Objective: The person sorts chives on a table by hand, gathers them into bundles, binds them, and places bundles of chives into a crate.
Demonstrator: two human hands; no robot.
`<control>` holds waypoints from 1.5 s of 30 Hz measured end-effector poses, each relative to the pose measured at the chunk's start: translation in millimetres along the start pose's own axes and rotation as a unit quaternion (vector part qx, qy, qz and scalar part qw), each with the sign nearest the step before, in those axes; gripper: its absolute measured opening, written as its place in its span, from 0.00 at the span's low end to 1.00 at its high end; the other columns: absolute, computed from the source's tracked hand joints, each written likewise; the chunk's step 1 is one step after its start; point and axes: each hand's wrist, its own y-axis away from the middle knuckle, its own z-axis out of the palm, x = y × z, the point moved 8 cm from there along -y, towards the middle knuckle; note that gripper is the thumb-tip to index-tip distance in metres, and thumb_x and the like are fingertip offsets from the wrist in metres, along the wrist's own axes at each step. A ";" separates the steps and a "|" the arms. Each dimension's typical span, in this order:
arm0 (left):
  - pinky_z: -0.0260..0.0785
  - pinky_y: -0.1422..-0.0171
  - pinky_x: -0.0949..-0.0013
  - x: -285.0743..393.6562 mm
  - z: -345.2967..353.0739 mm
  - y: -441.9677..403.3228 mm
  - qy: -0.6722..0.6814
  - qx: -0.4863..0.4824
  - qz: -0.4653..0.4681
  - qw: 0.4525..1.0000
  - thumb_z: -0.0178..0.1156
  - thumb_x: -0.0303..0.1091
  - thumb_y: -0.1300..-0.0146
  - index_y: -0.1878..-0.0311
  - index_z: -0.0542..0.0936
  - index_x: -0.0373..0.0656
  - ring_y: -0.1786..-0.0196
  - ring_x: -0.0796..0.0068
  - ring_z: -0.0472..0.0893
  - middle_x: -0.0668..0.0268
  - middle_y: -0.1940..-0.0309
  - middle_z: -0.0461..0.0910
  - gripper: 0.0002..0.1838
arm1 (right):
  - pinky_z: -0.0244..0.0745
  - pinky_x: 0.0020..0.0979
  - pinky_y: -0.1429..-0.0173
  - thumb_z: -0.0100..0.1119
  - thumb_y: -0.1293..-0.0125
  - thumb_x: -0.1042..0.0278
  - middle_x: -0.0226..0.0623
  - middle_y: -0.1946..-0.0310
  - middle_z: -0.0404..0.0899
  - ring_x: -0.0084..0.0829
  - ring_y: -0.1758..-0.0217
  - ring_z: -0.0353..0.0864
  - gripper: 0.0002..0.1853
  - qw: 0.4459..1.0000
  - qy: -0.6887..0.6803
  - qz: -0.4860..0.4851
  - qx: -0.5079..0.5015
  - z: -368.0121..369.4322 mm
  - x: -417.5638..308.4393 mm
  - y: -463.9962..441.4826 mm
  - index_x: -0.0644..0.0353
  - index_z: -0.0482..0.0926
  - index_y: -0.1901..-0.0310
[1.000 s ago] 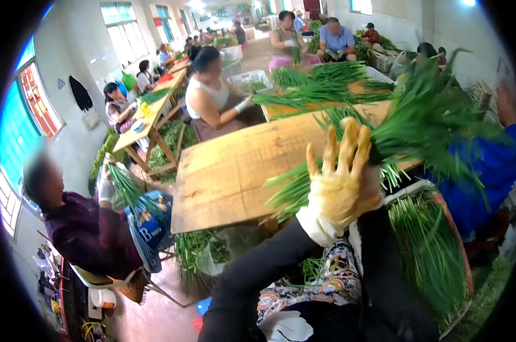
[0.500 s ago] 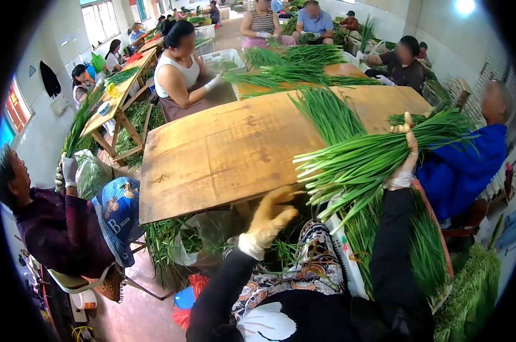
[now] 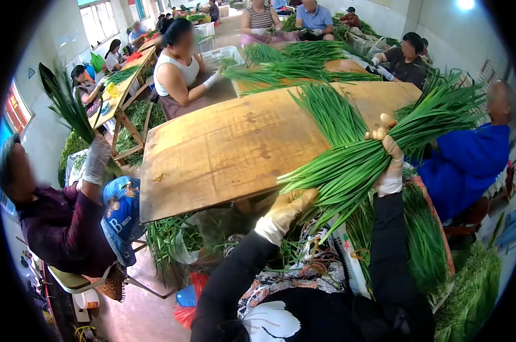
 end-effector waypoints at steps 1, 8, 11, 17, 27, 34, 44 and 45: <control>0.67 0.55 0.79 -5.4 -1.5 -3.1 -0.002 0.000 0.000 1.000 0.56 0.37 0.41 0.56 0.75 0.39 0.62 0.84 0.74 0.70 0.62 0.77 0.14 | 0.66 0.29 0.47 0.59 0.46 0.69 0.28 0.69 0.72 0.23 0.63 0.71 0.21 1.000 0.003 0.005 -0.011 2.2 1.9 0.3 0.65 0.68 0.51; 0.66 0.60 0.80 -9.0 0.0 -0.1 -0.032 0.017 0.062 0.997 0.54 0.36 0.40 0.60 0.76 0.34 0.66 0.81 0.74 0.68 0.67 0.78 0.13 | 0.67 0.36 0.49 0.63 0.51 0.68 0.30 0.69 0.71 0.26 0.65 0.71 0.24 0.999 0.035 -0.008 0.006 6.0 -5.6 6.1 0.64 0.68 0.52; 0.66 0.68 0.79 6.9 -10.5 17.2 -0.292 0.085 0.224 0.926 0.52 0.27 0.39 0.65 0.76 0.33 0.73 0.81 0.71 0.65 0.71 0.76 0.07 | 0.69 0.35 0.50 0.63 0.50 0.68 0.31 0.69 0.72 0.27 0.64 0.73 0.24 0.998 0.049 -0.029 0.006 4.4 -20.2 6.2 0.64 0.68 0.51; 0.71 0.66 0.68 -75.2 -133.2 43.3 -0.572 0.108 0.031 0.812 0.56 0.34 0.46 0.66 0.80 0.42 0.70 0.66 0.79 0.57 0.72 0.79 0.08 | 0.71 0.26 0.48 0.56 0.44 0.71 0.29 0.65 0.75 0.22 0.60 0.74 0.18 0.993 0.018 -0.081 0.083 -40.4 -68.5 -11.4 0.61 0.69 0.50; 0.68 0.56 0.69 50.8 13.6 22.9 -0.343 0.120 0.257 0.895 0.65 0.42 0.51 0.51 0.72 0.37 0.59 0.69 0.75 0.56 0.60 0.75 0.26 | 0.72 0.26 0.50 0.56 0.44 0.71 0.28 0.65 0.75 0.22 0.61 0.74 0.18 0.993 -0.008 -0.037 0.110 -30.5 -41.9 -4.9 0.60 0.69 0.50; 0.69 0.69 0.71 55.0 34.0 19.6 -0.525 0.065 0.374 0.762 0.58 0.26 0.47 0.66 0.77 0.39 0.72 0.66 0.79 0.59 0.73 0.79 0.05 | 0.72 0.26 0.53 0.59 0.47 0.72 0.32 0.66 0.74 0.24 0.62 0.73 0.20 0.996 0.028 -0.037 0.078 -20.9 -35.3 -2.1 0.63 0.69 0.51; 0.70 0.67 0.68 64.1 42.3 23.6 -0.550 0.074 0.380 0.740 0.54 0.29 0.44 0.64 0.78 0.45 0.69 0.65 0.79 0.62 0.70 0.80 0.06 | 0.71 0.22 0.62 0.61 0.51 0.77 0.33 0.67 0.77 0.22 0.68 0.75 0.16 0.967 0.251 0.028 0.015 21.9 -12.5 11.4 0.63 0.73 0.58; 0.70 0.68 0.68 71.4 46.9 22.6 -0.592 0.086 0.375 0.708 0.54 0.32 0.44 0.63 0.78 0.46 0.70 0.64 0.79 0.62 0.72 0.79 0.06 | 0.70 0.22 0.62 0.61 0.51 0.78 0.32 0.68 0.77 0.22 0.67 0.75 0.17 0.959 0.282 0.016 -0.029 27.6 -2.8 12.8 0.63 0.73 0.57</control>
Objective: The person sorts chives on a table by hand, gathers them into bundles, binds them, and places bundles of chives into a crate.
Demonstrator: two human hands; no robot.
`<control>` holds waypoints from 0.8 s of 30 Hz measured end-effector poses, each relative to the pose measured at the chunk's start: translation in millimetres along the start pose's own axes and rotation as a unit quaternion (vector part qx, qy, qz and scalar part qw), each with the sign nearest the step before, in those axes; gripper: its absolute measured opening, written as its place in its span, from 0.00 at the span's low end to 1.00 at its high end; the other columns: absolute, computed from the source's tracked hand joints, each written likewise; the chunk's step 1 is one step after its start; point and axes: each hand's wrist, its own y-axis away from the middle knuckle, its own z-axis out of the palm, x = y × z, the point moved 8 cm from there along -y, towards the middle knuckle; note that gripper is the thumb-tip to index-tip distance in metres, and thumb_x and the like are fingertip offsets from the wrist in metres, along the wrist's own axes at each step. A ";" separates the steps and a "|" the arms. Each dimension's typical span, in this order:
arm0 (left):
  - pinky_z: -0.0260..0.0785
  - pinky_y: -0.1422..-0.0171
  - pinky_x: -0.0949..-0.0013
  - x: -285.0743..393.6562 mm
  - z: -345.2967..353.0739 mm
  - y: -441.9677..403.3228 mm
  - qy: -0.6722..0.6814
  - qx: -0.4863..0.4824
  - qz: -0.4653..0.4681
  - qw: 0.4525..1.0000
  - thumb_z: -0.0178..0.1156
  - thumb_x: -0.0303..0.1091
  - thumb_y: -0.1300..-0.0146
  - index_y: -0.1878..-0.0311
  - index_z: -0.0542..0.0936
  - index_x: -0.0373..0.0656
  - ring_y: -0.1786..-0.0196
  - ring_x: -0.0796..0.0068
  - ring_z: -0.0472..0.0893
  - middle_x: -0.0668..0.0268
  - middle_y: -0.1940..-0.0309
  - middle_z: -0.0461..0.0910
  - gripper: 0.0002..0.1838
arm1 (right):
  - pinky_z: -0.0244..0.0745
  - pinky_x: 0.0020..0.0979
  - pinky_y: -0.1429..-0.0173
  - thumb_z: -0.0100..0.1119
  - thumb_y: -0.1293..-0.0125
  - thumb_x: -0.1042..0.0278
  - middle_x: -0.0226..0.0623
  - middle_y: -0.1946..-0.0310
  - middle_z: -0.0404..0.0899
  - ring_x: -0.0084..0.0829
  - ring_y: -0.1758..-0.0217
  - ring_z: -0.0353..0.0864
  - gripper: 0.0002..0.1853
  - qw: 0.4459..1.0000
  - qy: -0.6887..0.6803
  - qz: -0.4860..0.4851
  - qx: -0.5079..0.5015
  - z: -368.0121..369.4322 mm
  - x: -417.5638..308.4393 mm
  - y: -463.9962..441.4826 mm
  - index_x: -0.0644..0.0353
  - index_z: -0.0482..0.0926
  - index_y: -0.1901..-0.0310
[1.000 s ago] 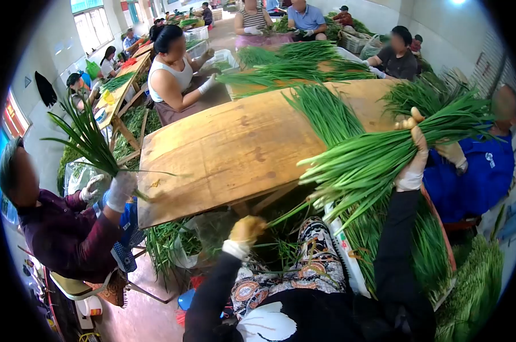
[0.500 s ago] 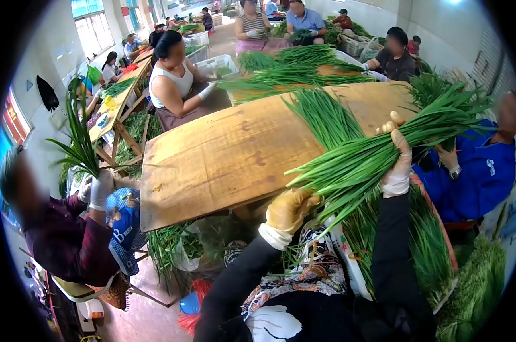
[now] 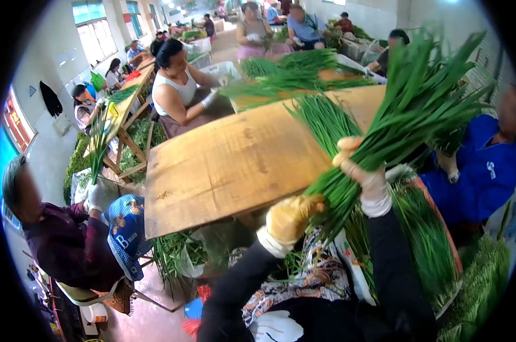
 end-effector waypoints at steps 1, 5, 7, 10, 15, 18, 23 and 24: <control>0.69 0.69 0.67 11.8 -10.7 0.3 0.016 0.059 0.064 0.996 0.53 0.34 0.43 0.62 0.77 0.47 0.71 0.63 0.78 0.62 0.73 0.79 0.07 | 0.70 0.22 0.61 0.61 0.51 0.80 0.32 0.68 0.77 0.22 0.66 0.75 0.17 0.998 0.034 -0.039 -0.034 8.7 3.5 -0.3 0.63 0.73 0.57; 0.70 0.66 0.71 30.0 -47.6 12.6 0.451 0.086 -0.044 0.887 0.48 0.38 0.36 0.64 0.75 0.33 0.70 0.71 0.78 0.57 0.73 0.79 0.14 | 0.69 0.23 0.58 0.59 0.50 0.83 0.34 0.67 0.76 0.22 0.62 0.75 0.17 0.996 -0.004 -0.023 -0.082 37.7 -9.5 6.4 0.65 0.71 0.56; 0.71 0.63 0.71 23.2 -50.6 35.1 0.513 -0.003 -0.099 0.853 0.48 0.38 0.36 0.65 0.74 0.29 0.67 0.72 0.78 0.56 0.69 0.79 0.17 | 0.70 0.24 0.57 0.59 0.50 0.81 0.32 0.66 0.76 0.21 0.62 0.74 0.16 0.993 0.051 -0.105 -0.034 16.5 -16.9 -6.4 0.62 0.73 0.58; 0.71 0.56 0.63 -22.3 -2.0 78.9 0.089 -0.298 -0.088 0.946 0.55 0.36 0.43 0.51 0.73 0.40 0.58 0.64 0.78 0.52 0.58 0.76 0.17 | 0.71 0.27 0.57 0.60 0.48 0.74 0.30 0.64 0.77 0.21 0.63 0.74 0.12 0.992 0.062 -0.048 0.102 -32.6 -35.6 -29.9 0.58 0.76 0.60; 0.49 0.37 0.48 -67.9 18.2 107.6 0.018 -0.262 -0.133 0.956 0.73 0.47 0.69 0.34 0.47 0.47 0.35 0.52 0.55 0.51 0.36 0.51 0.59 | 0.74 0.24 0.60 0.56 0.44 0.70 0.33 0.66 0.77 0.23 0.65 0.77 0.14 0.961 -0.222 -0.017 0.162 -67.5 -27.7 -70.5 0.66 0.74 0.57; 0.50 0.35 0.59 -77.5 13.4 79.2 0.345 -0.055 -0.164 0.922 0.70 0.48 0.61 0.36 0.52 0.39 0.36 0.56 0.56 0.52 0.37 0.54 0.52 | 0.74 0.25 0.60 0.55 0.43 0.70 0.33 0.66 0.77 0.23 0.66 0.77 0.13 0.946 -0.278 0.009 0.166 -70.7 -9.5 -74.6 0.65 0.74 0.57; 0.58 0.40 0.69 -46.7 11.0 32.6 0.566 -0.005 -0.279 0.776 0.59 0.44 0.45 0.40 0.60 0.34 0.45 0.69 0.69 0.57 0.45 0.66 0.34 | 0.72 0.25 0.51 0.53 0.41 0.69 0.29 0.63 0.76 0.22 0.59 0.75 0.16 0.955 -0.269 0.045 0.116 -35.6 2.3 -60.1 0.61 0.71 0.50; 0.62 0.45 0.71 -42.1 7.0 24.3 0.580 0.007 -0.274 0.767 0.58 0.44 0.44 0.42 0.62 0.34 0.49 0.72 0.71 0.59 0.49 0.69 0.31 | 0.72 0.25 0.52 0.54 0.41 0.69 0.28 0.64 0.76 0.22 0.60 0.75 0.16 0.959 -0.259 0.045 0.105 -27.1 3.0 -57.9 0.60 0.71 0.50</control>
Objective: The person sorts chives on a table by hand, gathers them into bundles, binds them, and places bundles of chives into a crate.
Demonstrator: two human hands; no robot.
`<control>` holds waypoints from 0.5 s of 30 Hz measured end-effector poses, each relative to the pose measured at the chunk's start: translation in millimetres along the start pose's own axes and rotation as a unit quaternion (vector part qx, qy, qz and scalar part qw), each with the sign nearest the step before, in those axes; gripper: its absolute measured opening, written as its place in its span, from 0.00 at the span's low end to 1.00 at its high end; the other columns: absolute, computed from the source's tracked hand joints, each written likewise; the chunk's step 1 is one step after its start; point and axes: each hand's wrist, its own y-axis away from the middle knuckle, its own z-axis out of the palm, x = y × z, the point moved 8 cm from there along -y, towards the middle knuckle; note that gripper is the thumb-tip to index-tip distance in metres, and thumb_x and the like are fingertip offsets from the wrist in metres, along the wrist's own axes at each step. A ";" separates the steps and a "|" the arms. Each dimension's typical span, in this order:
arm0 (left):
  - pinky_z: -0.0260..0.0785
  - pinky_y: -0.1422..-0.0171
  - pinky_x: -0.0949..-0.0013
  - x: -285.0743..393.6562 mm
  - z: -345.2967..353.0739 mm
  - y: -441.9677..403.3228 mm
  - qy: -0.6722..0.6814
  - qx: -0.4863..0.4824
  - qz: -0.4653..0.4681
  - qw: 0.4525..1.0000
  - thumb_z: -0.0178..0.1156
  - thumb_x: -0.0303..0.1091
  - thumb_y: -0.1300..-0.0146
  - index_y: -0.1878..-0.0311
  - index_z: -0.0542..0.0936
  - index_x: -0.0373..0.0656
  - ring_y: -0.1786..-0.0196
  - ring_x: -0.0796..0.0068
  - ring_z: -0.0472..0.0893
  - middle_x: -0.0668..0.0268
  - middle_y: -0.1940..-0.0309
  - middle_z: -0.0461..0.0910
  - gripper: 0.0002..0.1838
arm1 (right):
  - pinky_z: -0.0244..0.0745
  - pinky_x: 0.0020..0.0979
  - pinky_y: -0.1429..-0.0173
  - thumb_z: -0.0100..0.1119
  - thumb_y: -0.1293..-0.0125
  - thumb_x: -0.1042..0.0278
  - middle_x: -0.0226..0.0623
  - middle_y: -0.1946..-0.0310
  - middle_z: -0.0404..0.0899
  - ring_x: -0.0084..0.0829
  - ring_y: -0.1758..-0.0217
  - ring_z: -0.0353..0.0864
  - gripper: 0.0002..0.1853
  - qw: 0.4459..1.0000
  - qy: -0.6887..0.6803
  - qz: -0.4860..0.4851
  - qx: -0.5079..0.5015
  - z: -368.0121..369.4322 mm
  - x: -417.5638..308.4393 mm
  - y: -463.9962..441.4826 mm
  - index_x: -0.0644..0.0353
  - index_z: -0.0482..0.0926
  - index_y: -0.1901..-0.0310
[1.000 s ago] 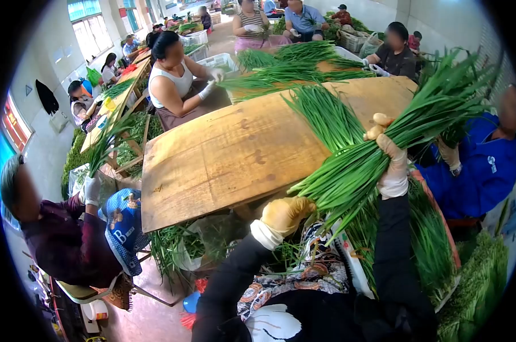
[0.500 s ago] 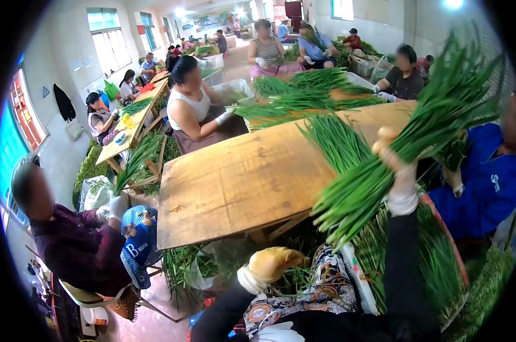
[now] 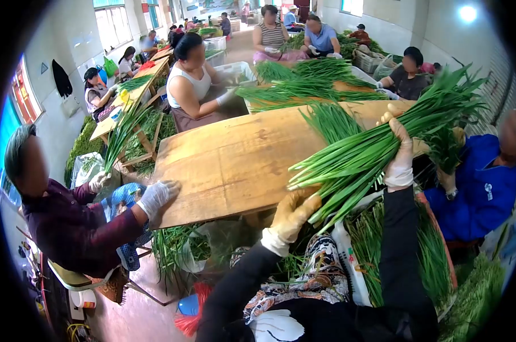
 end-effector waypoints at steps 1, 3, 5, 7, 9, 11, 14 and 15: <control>0.65 0.49 0.73 3.1 2.8 -1.5 0.019 0.004 0.008 1.000 0.57 0.43 0.43 0.44 0.65 0.34 0.54 0.75 0.73 0.62 0.53 0.72 0.29 | 0.72 0.25 0.53 0.55 0.42 0.68 0.28 0.64 0.76 0.21 0.61 0.75 0.17 1.000 0.012 0.002 -0.010 4.8 4.0 3.1 0.60 0.71 0.51; 0.66 0.63 0.78 -12.2 -8.3 -7.1 0.083 0.019 0.002 0.996 0.56 0.48 0.43 0.49 0.70 0.34 0.66 0.81 0.73 0.66 0.64 0.75 0.27 | 0.73 0.25 0.55 0.56 0.43 0.68 0.28 0.65 0.76 0.21 0.61 0.75 0.17 0.999 0.002 0.012 -0.029 11.9 6.9 8.8 0.60 0.71 0.51; 0.65 0.69 0.79 -13.8 -14.3 -7.9 0.086 0.008 0.065 0.994 0.55 0.53 0.44 0.54 0.73 0.34 0.74 0.81 0.72 0.68 0.74 0.74 0.28 | 0.73 0.25 0.57 0.57 0.44 0.68 0.28 0.65 0.76 0.20 0.62 0.75 0.18 0.999 -0.021 0.032 -0.013 11.2 11.0 12.7 0.60 0.71 0.51; 0.65 0.71 0.76 -38.0 -37.5 4.7 0.098 -0.034 0.048 0.993 0.54 0.52 0.43 0.53 0.73 0.35 0.75 0.78 0.73 0.64 0.76 0.76 0.27 | 0.71 0.24 0.53 0.57 0.44 0.68 0.27 0.65 0.76 0.20 0.62 0.75 0.18 1.000 0.008 0.017 0.022 4.5 -2.5 9.4 0.60 0.71 0.51; 0.67 0.67 0.70 -88.9 -66.7 23.9 -0.255 -0.084 -0.088 0.959 0.58 0.49 0.45 0.46 0.68 0.39 0.70 0.68 0.76 0.56 0.69 0.77 0.29 | 0.71 0.24 0.52 0.58 0.45 0.67 0.28 0.65 0.76 0.21 0.61 0.74 0.17 0.999 0.020 0.012 0.043 4.7 -17.4 5.7 0.60 0.73 0.53; 0.67 0.55 0.63 -115.8 -88.3 69.8 -0.617 -0.235 -0.215 0.720 0.63 0.45 0.51 0.38 0.60 0.44 0.57 0.56 0.75 0.47 0.57 0.72 0.38 | 0.70 0.25 0.50 0.59 0.46 0.66 0.29 0.65 0.75 0.21 0.59 0.74 0.15 0.999 0.037 -0.013 0.035 12.2 -29.7 2.9 0.60 0.75 0.57; 0.58 0.40 0.62 -79.0 -101.5 91.0 -0.529 -0.192 -0.080 0.823 0.69 0.43 0.59 0.34 0.49 0.46 0.42 0.52 0.65 0.46 0.44 0.63 0.51 | 0.69 0.25 0.46 0.56 0.43 0.68 0.31 0.64 0.75 0.21 0.58 0.74 0.14 0.997 0.066 0.000 -0.036 12.6 -19.1 -3.5 0.62 0.74 0.55; 0.58 0.39 0.62 -51.8 -99.1 86.7 -0.368 -0.152 -0.075 0.914 0.69 0.42 0.59 0.34 0.48 0.45 0.41 0.54 0.65 0.47 0.42 0.61 0.51 | 0.70 0.25 0.47 0.56 0.43 0.68 0.30 0.65 0.76 0.21 0.58 0.74 0.17 0.998 0.037 0.036 0.025 -8.6 -1.4 -4.2 0.61 0.72 0.52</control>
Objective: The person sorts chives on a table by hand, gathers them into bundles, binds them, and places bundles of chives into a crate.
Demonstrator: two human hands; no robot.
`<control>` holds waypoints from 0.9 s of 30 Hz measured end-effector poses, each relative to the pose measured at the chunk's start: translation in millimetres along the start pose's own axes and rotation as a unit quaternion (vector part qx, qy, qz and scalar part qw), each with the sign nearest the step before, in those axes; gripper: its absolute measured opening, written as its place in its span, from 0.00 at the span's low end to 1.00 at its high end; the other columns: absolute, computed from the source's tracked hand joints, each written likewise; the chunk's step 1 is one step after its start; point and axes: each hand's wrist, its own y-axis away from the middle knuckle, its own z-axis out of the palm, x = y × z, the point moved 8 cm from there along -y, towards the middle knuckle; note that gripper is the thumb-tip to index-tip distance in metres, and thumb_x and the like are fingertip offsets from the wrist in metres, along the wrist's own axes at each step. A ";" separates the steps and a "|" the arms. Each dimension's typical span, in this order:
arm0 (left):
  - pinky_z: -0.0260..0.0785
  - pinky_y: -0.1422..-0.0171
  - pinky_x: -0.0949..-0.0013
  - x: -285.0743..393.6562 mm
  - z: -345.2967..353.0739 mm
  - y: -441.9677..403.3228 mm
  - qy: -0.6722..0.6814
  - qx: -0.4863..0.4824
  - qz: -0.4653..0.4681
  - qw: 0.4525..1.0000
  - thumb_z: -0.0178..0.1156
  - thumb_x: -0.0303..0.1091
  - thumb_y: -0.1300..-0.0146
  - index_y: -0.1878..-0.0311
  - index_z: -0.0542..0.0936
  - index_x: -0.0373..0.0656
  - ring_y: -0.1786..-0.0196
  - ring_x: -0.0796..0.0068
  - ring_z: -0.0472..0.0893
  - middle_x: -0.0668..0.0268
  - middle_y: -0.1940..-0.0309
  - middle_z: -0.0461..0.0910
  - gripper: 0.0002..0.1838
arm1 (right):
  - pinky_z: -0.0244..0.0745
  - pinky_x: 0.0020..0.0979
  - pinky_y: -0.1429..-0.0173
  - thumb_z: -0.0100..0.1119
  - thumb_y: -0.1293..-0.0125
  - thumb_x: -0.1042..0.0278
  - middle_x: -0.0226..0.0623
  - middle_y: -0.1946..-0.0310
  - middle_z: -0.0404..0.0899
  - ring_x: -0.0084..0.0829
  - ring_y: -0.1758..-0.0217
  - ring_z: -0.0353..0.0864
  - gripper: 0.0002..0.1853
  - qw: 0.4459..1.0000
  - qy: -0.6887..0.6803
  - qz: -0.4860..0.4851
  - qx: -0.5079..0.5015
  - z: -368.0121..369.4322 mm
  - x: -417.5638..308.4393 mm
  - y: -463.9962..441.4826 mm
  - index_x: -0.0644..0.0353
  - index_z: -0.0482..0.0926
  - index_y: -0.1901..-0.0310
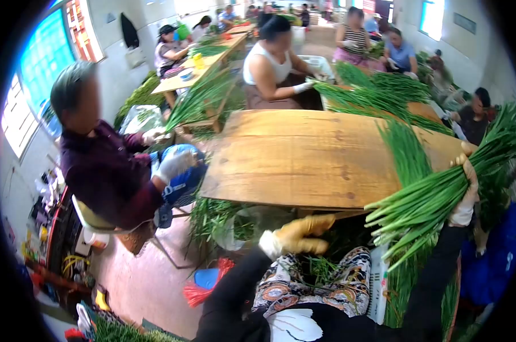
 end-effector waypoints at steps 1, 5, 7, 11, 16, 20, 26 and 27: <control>0.57 0.39 0.63 26.3 -21.9 -5.2 0.182 0.042 0.027 0.982 0.69 0.41 0.59 0.34 0.47 0.44 0.40 0.56 0.64 0.48 0.41 0.59 0.52 | 0.71 0.25 0.49 0.56 0.43 0.68 0.29 0.66 0.76 0.21 0.60 0.74 0.18 0.999 0.008 0.005 -0.033 4.9 11.2 0.9 0.61 0.71 0.51; 0.57 0.38 0.66 56.0 -64.3 -18.5 0.197 0.388 0.074 0.897 0.66 0.33 0.53 0.34 0.47 0.40 0.40 0.64 0.63 0.54 0.40 0.61 0.47 | 0.71 0.24 0.54 0.56 0.44 0.71 0.29 0.67 0.75 0.21 0.64 0.73 0.19 0.995 0.006 0.054 -0.085 58.5 64.0 16.5 0.64 0.69 0.50; 0.61 0.42 0.68 63.6 -17.2 -48.0 0.045 0.356 0.140 0.923 0.63 0.32 0.50 0.35 0.48 0.39 0.42 0.66 0.65 0.51 0.43 0.63 0.43 | 0.69 0.23 0.56 0.56 0.44 0.71 0.30 0.67 0.74 0.21 0.65 0.72 0.19 0.993 0.037 0.048 -0.100 78.9 83.4 21.4 0.66 0.69 0.50; 0.70 0.55 0.64 22.6 24.2 -29.0 -0.093 -0.012 -0.130 0.987 0.53 0.48 0.41 0.41 0.60 0.37 0.59 0.52 0.77 0.49 0.61 0.76 0.31 | 0.67 0.21 0.60 0.59 0.47 0.68 0.29 0.69 0.72 0.22 0.66 0.70 0.22 0.987 0.062 0.072 -0.132 85.9 94.2 16.9 0.66 0.68 0.50; 0.64 0.46 0.66 22.1 -103.2 65.2 0.132 0.224 -0.036 0.965 0.59 0.57 0.50 0.42 0.64 0.41 0.50 0.66 0.73 0.57 0.50 0.73 0.38 | 0.67 0.19 0.62 0.59 0.50 0.65 0.26 0.70 0.70 0.18 0.68 0.69 0.23 0.973 0.070 0.149 -0.163 146.9 129.6 33.1 0.62 0.69 0.51; 0.51 0.38 0.55 65.6 -185.1 120.2 0.052 0.461 0.079 0.882 0.57 0.67 0.56 0.34 0.49 0.50 0.37 0.58 0.58 0.57 0.37 0.54 0.51 | 0.71 0.22 0.65 0.58 0.48 0.63 0.27 0.72 0.71 0.18 0.71 0.71 0.24 0.918 -0.062 0.312 -0.235 232.4 197.3 48.5 0.60 0.67 0.49; 0.38 0.32 0.60 64.2 -233.2 111.6 0.073 0.349 0.089 0.930 0.46 0.61 0.43 0.33 0.41 0.45 0.33 0.64 0.51 0.56 0.34 0.47 0.44 | 0.72 0.24 0.55 0.57 0.45 0.56 0.29 0.61 0.75 0.21 0.61 0.75 0.25 0.857 -0.210 0.349 -0.316 367.5 289.6 53.4 0.63 0.69 0.49; 0.39 0.31 0.65 67.2 -241.8 116.4 0.042 0.407 0.024 0.912 0.49 0.55 0.42 0.33 0.42 0.43 0.34 0.63 0.51 0.54 0.35 0.50 0.43 | 0.72 0.25 0.54 0.59 0.47 0.49 0.32 0.57 0.75 0.23 0.58 0.75 0.29 0.847 -0.156 0.356 -0.363 367.0 343.9 41.1 0.63 0.70 0.50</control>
